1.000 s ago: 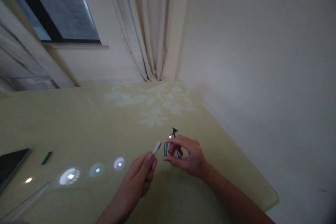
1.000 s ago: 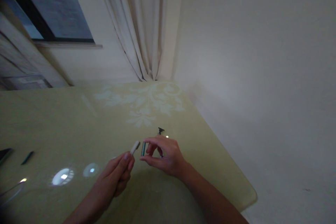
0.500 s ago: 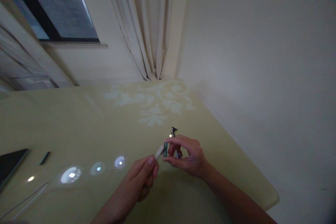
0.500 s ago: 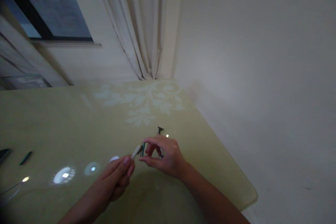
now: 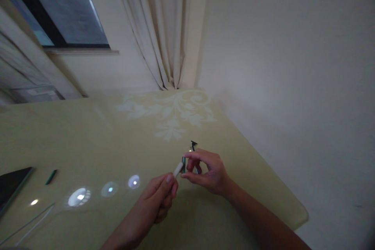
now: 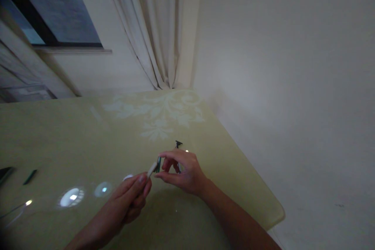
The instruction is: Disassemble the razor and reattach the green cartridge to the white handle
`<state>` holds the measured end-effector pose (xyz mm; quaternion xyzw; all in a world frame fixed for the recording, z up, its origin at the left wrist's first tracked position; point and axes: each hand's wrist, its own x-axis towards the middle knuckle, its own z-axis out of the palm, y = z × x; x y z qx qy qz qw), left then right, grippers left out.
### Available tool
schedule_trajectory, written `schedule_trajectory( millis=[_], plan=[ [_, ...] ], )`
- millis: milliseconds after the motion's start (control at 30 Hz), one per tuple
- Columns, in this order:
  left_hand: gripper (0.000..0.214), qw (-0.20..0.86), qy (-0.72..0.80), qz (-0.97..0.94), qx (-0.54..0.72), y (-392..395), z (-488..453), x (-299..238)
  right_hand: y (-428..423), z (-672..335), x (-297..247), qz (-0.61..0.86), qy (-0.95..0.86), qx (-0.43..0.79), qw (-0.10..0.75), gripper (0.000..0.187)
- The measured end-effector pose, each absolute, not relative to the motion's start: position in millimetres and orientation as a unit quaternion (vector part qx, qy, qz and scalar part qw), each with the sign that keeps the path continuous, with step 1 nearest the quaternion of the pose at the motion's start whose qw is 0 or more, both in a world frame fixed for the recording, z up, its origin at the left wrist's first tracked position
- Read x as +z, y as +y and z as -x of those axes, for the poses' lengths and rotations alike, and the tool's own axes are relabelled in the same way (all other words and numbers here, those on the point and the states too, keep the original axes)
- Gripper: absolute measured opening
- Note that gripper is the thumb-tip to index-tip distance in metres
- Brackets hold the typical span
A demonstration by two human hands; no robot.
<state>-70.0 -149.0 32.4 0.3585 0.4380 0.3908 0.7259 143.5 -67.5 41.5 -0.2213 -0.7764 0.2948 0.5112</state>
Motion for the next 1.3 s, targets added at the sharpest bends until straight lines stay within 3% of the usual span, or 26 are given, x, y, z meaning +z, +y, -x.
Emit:
schedule_trajectory(
  millis=[700, 1300],
  plan=[
    [0.058, 0.681, 0.486, -0.363, 0.411, -144.5, 72.6, 32.0, -69.1, -143.9, 37.0, 0.215, -0.776, 0.303, 0.51, 0.042],
    [0.058, 0.711, 0.46, -0.311, 0.432, -142.4, 71.0, 26.9, -69.4, -143.2, 38.8, 0.228, -0.783, 0.292, 0.5, 0.04]
  ],
)
